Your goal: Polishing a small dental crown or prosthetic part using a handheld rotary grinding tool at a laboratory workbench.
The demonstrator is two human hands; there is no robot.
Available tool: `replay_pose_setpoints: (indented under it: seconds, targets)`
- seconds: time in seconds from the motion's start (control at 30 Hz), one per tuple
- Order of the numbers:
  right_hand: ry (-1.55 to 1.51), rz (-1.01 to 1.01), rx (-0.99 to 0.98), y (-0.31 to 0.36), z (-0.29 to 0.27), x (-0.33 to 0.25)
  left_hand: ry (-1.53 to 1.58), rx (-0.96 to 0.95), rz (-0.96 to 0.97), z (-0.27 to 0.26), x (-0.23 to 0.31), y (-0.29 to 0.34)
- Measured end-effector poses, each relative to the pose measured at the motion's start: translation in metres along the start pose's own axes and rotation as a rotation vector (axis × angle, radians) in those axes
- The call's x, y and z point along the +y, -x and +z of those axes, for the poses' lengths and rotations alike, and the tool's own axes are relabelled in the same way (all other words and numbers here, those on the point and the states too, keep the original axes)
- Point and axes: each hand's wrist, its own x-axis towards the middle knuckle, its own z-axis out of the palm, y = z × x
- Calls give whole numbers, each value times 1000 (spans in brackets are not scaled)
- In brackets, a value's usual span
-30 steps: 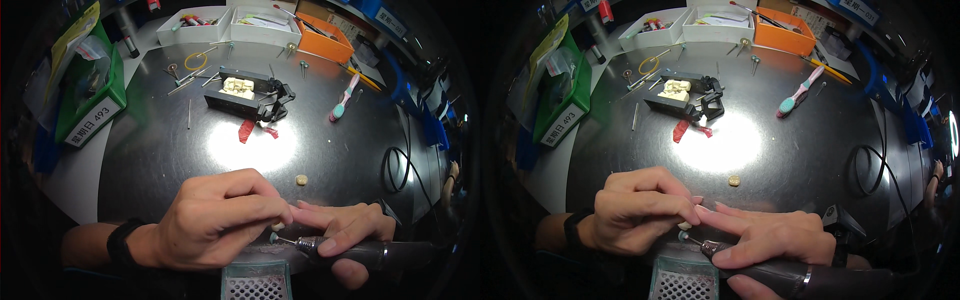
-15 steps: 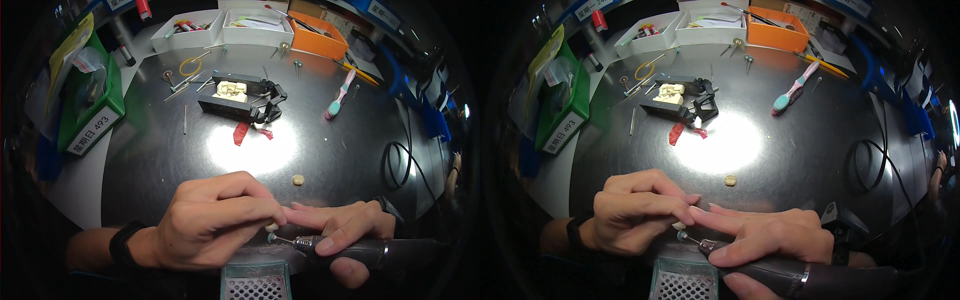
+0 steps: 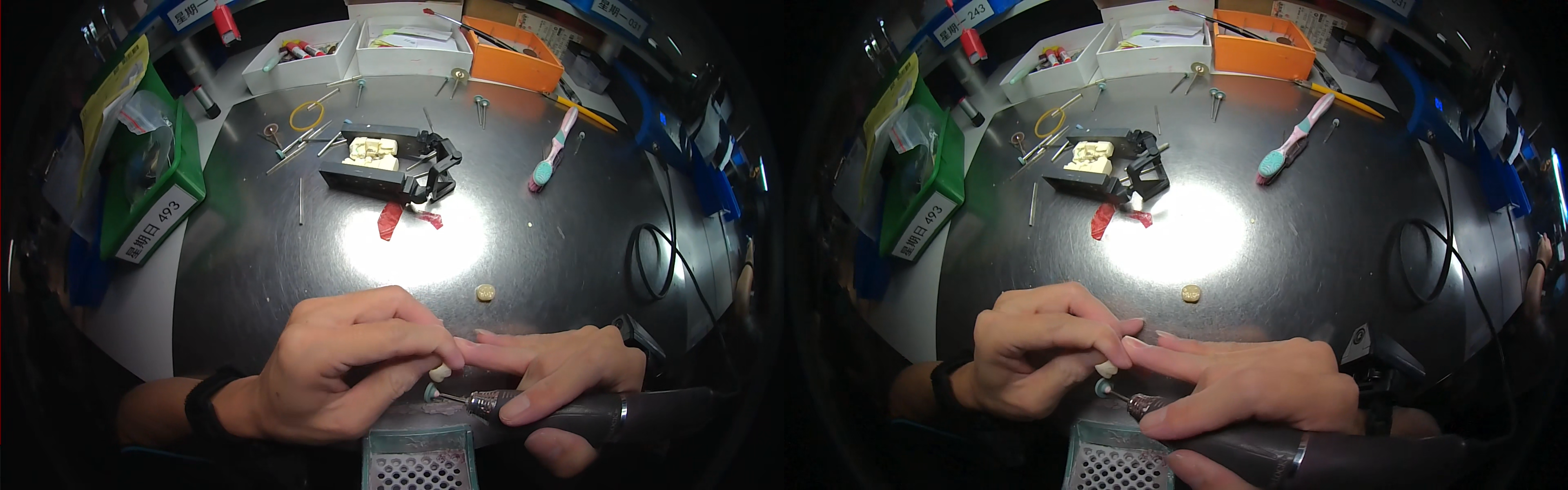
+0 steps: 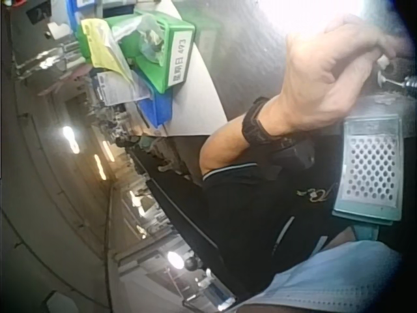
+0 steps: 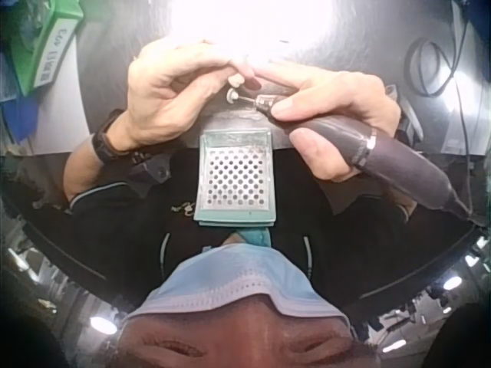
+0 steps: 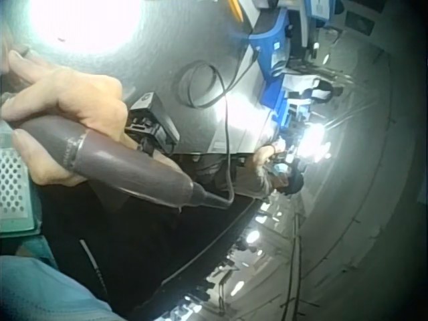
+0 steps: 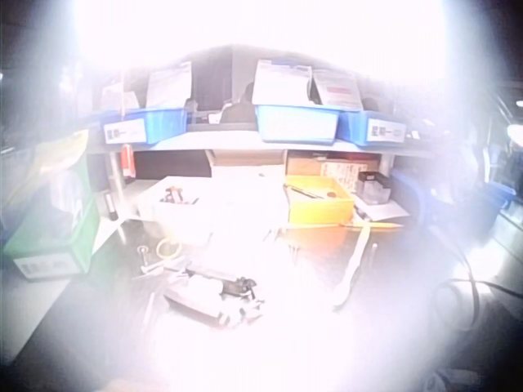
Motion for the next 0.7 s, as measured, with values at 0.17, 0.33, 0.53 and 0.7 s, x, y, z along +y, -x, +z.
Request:
replay_pose_setpoints:
  seconds: [0.17,0.33,0.53,0.7]
  targets:
    - [-48,91,-65,1,-3,-6,40,-26,14,-1,-4,1]
    - [-177,36,83,0,10,1,58,-41,-39,-4,-4,4]
    - [-234,15,125,10,9,-2,283,30,-288,-2,2,4]
    - [-252,-55,-30,6,1,4,525,91,-396,2,3,2]
